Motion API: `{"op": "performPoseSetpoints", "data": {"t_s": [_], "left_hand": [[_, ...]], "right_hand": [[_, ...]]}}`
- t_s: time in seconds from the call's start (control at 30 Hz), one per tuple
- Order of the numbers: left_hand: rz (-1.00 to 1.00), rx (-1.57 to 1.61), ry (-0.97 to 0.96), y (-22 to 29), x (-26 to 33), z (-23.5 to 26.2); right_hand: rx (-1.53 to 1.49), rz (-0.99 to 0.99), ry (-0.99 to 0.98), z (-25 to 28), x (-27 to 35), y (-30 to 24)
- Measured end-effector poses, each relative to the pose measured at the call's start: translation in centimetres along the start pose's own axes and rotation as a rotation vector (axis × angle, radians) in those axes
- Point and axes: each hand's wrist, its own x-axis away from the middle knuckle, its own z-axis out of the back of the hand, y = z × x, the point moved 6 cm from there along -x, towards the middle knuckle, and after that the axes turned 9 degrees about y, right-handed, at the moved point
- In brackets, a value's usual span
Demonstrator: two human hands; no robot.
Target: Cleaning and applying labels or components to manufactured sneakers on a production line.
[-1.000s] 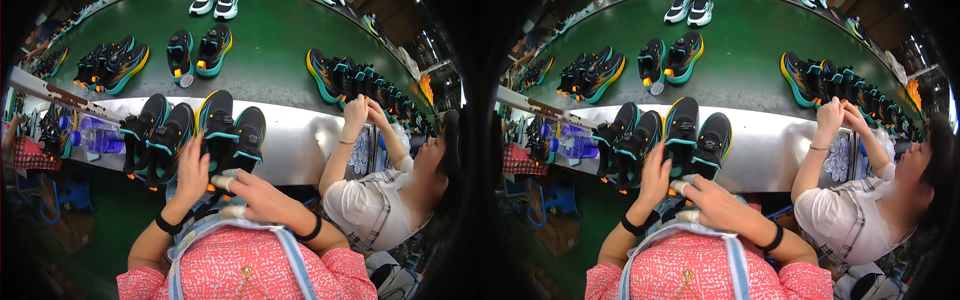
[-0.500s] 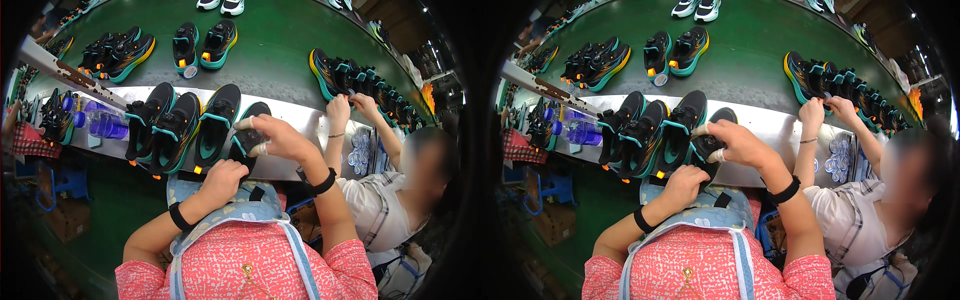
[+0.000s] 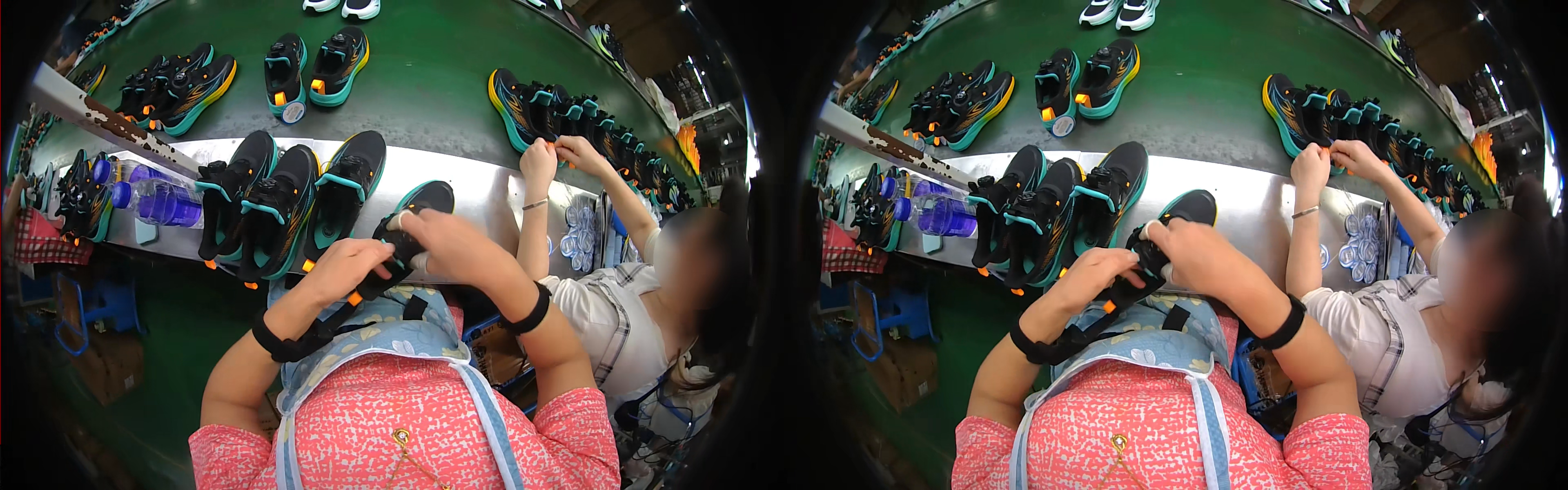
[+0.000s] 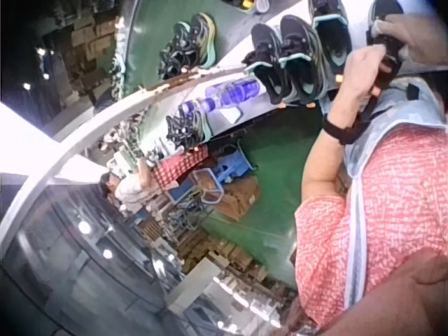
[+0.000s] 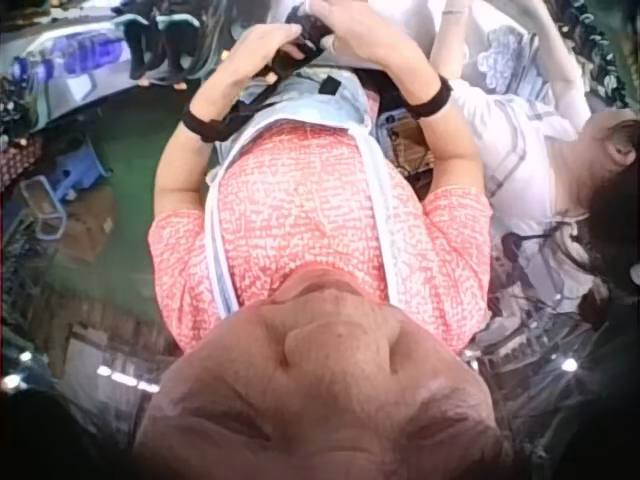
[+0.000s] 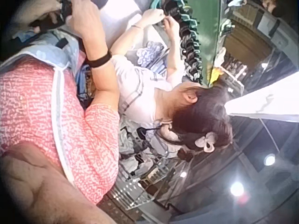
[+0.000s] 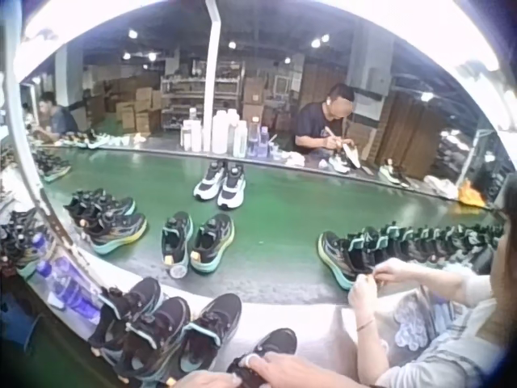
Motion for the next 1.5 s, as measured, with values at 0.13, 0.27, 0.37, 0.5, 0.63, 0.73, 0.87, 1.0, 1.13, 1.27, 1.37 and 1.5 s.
{"op": "performPoseSetpoints", "data": {"t_s": [0.13,0.27,0.37,0.5,0.63,0.73,0.87,1.0,1.13,1.27,1.37,1.5], "left_hand": [[0.123,-0.180,-0.014,-1.5,0.3,-0.4],[0.057,-0.284,-0.050,-1.1,0.6,-1.0],[0.072,-0.305,-0.026,-0.5,0.9,-0.7],[-0.564,-0.457,0.445,5.0,4.1,1.9],[-0.580,-0.803,0.720,4.1,2.2,5.4],[-0.356,-0.975,0.609,0.5,-0.9,5.8],[-0.444,-0.763,0.570,-0.3,-0.8,6.2],[-0.283,-0.487,0.641,-2.1,-0.6,6.4],[-0.219,-0.321,0.614,-3.3,-2.0,6.1],[-0.219,-0.295,0.716,-4.3,-1.5,6.0],[-0.235,-0.286,0.767,-2.9,-0.2,4.9],[-0.173,-0.304,0.633,-4.1,-0.5,5.7]], "right_hand": [[-0.190,-0.011,-0.052,-0.7,1.6,-0.6],[0.142,-0.035,0.048,-1.3,1.8,-1.9],[0.190,-0.133,-0.167,-1.0,0.5,-0.8],[-0.266,0.023,-0.044,3.5,-2.0,1.0],[-0.289,0.070,0.160,2.4,-7.6,3.8],[-0.424,0.220,-0.018,-0.4,-10.9,0.8],[-0.179,0.284,-0.226,-1.2,-9.8,0.1],[-0.079,0.209,-0.223,-1.2,-6.2,-1.2],[-0.110,0.138,-0.270,-1.7,-6.3,-0.6],[0.194,0.110,-0.181,-3.5,-5.9,-2.9],[0.397,0.164,0.162,-5.6,-4.3,-3.7],[0.085,0.024,-0.163,-3.5,-4.9,-2.2]]}}
